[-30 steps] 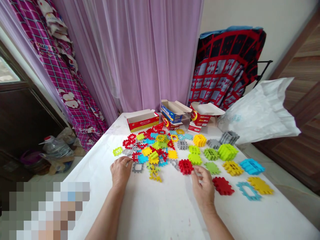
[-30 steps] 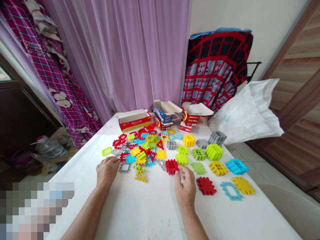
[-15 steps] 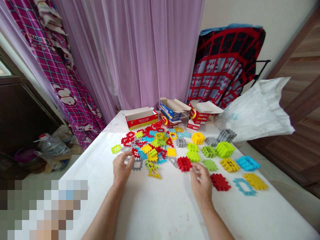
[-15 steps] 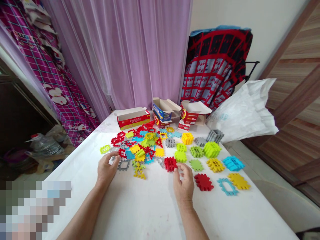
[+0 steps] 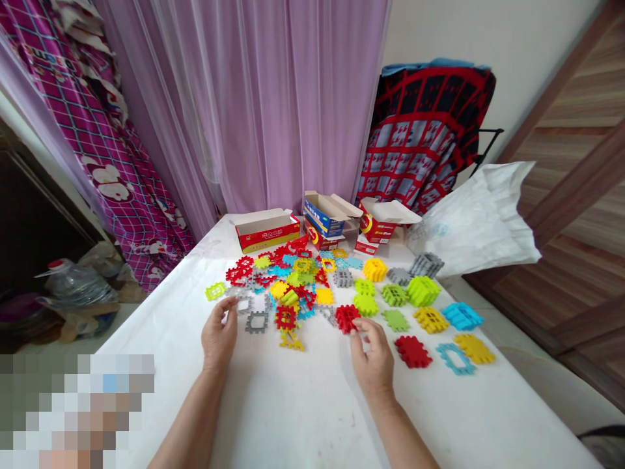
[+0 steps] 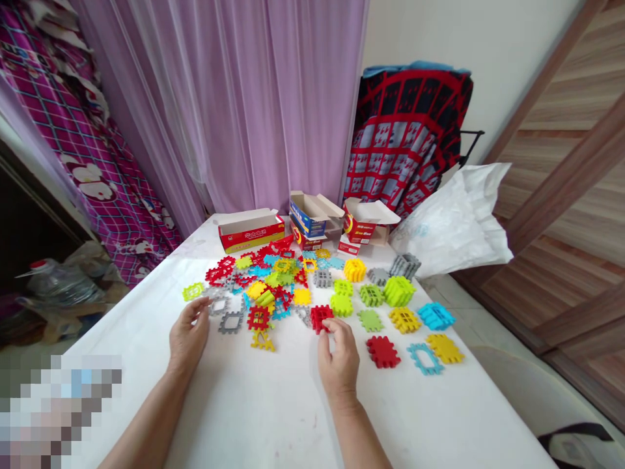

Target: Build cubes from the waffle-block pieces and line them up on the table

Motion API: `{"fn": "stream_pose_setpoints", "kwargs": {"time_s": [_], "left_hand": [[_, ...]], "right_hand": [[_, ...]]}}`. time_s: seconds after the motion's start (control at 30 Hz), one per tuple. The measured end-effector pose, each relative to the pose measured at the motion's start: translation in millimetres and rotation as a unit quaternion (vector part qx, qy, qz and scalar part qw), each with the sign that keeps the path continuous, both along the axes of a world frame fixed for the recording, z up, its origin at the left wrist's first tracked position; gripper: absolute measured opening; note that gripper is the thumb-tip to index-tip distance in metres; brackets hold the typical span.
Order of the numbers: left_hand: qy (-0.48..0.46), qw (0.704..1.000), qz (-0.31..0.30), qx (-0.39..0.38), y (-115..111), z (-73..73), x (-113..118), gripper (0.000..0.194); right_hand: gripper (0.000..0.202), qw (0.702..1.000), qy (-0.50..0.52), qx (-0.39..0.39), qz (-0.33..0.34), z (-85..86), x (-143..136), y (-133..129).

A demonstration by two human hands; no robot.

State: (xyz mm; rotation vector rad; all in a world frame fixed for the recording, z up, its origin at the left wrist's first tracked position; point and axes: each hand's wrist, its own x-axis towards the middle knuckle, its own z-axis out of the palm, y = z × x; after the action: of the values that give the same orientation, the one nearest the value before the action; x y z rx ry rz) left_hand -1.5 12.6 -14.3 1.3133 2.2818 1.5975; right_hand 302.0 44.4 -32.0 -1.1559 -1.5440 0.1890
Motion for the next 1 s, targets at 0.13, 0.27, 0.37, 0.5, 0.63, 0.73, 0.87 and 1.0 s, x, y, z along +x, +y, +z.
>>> {"fn": "stream_pose_setpoints", "kwargs": {"time_s": [0.13,0.27,0.37,0.5,0.63,0.73,0.87,1.0], "left_hand": [[-0.040,0.999,-0.012,-0.003,4,-4.3,1,0.029],[-0.069,0.997,-0.025,-0.005,8,-6.1,2,0.031],[-0.085,0.996,-0.028,-0.006,9,-8.3,0,0.031],[-0.098,0.994,-0.042,-0.007,9,-11.1,0,0.030],[-0.109,0.993,-0.048,-0.010,10,-12.6,2,0.030],[-0.111,0.992,-0.050,-0.011,9,-12.6,3,0.030],[-0.110,0.992,-0.053,-0.012,8,-11.0,4,0.028],[-0.107,0.993,-0.051,-0.016,8,-8.9,5,0.027]], "right_hand": [[0.018,0.991,-0.103,0.036,0.074,15.5,-26,-9],[0.027,0.964,-0.197,-0.028,0.179,35.6,-55,-6],[0.044,0.932,-0.257,-0.102,0.233,47.1,-74,4],[0.057,0.914,-0.296,-0.166,0.223,54.2,-92,8],[0.063,0.900,-0.319,-0.163,0.247,57.2,-101,8],[0.064,0.885,-0.344,-0.156,0.273,59.4,-101,10],[0.065,0.874,-0.363,-0.160,0.282,60.7,-102,15],[0.063,0.874,-0.362,-0.162,0.280,58.5,-105,16]]}}
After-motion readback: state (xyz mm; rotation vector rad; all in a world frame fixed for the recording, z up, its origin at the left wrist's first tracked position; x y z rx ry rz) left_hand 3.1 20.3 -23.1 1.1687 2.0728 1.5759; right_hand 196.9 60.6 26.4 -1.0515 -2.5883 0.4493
